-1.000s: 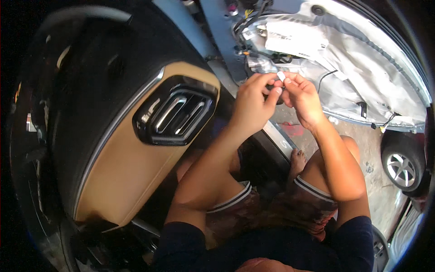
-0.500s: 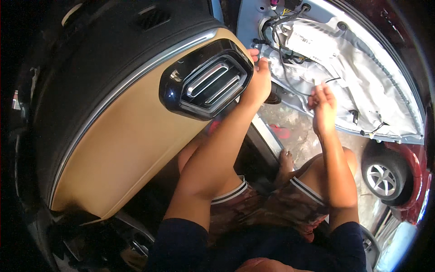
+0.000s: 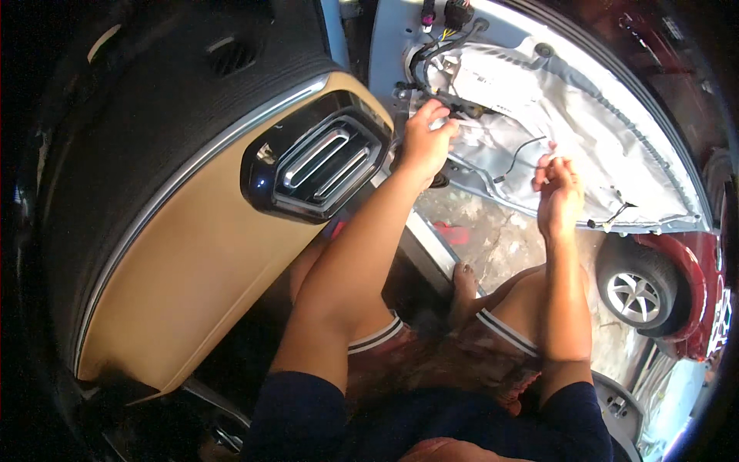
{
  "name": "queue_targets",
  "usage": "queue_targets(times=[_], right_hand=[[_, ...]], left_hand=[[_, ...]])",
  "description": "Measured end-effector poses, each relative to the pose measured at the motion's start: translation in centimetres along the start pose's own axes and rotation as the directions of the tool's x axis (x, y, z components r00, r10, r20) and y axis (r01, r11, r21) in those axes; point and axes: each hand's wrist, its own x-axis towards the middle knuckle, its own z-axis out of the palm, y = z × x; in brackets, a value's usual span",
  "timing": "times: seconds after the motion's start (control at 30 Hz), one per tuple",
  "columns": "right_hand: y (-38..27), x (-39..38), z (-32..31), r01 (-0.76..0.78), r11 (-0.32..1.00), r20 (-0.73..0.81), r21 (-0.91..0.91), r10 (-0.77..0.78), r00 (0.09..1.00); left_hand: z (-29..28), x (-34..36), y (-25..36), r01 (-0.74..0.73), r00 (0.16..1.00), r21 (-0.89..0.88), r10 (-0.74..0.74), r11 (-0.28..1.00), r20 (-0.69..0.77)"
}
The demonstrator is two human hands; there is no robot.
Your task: The person manipulates the interior door panel of a car and handles small electronic components and wiring inside the door frame.
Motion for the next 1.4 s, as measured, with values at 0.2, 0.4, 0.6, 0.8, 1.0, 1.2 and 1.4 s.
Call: queue_targets(times=[0.2,0.4,0.6,0.8,1.0,1.2,1.4], right_hand=[[-0.4,-1.4,1.3,-0.060,0.981,0.225,-0.182,0.101,0.969],[-6.4,-3.2,3.1,0.556,0.765,0.138,-0.324,-0.544,0.828],[-19.6,-11.3,9.4,0.892,0.450,0.205,0.024,-0.876,0.437],[-22.3,-15.7,12.5,0.840,0.449,0.111,0.304,-0.893,0.437],[-22.2,-16.1,13.5,0.770,0.519,0.177,0.372,-0.854,0.490],[-18.6,-15.7,14.3,0.415,0.878,0.556,0.237,-0.473,0.683],[-8.2,-17.9,11.3,0.626,0.675,0.881,-0.391,0.471,0.042]], left_hand=[[-0.4,-0.6,1.0,0.092,0.995,-0.029,-0.090,0.995,0.049],[0.7,-4.1,1.6,0.049,0.999,-0.064,-0.050,0.997,-0.010],[1.0,-4.7,0.0,-0.005,0.997,0.029,0.007,1.000,-0.072],[-2.2,-5.7,-0.4,-0.156,0.974,0.092,0.169,0.983,-0.150],[-2.6,-6.6,1.2,-0.143,0.988,0.096,0.147,0.985,-0.038],[-3.7,-6.1,0.5,-0.258,0.963,0.172,0.267,0.951,-0.032],[-2.7,-7.7,1.3,-0.303,0.952,0.300,0.303,0.904,0.048]])
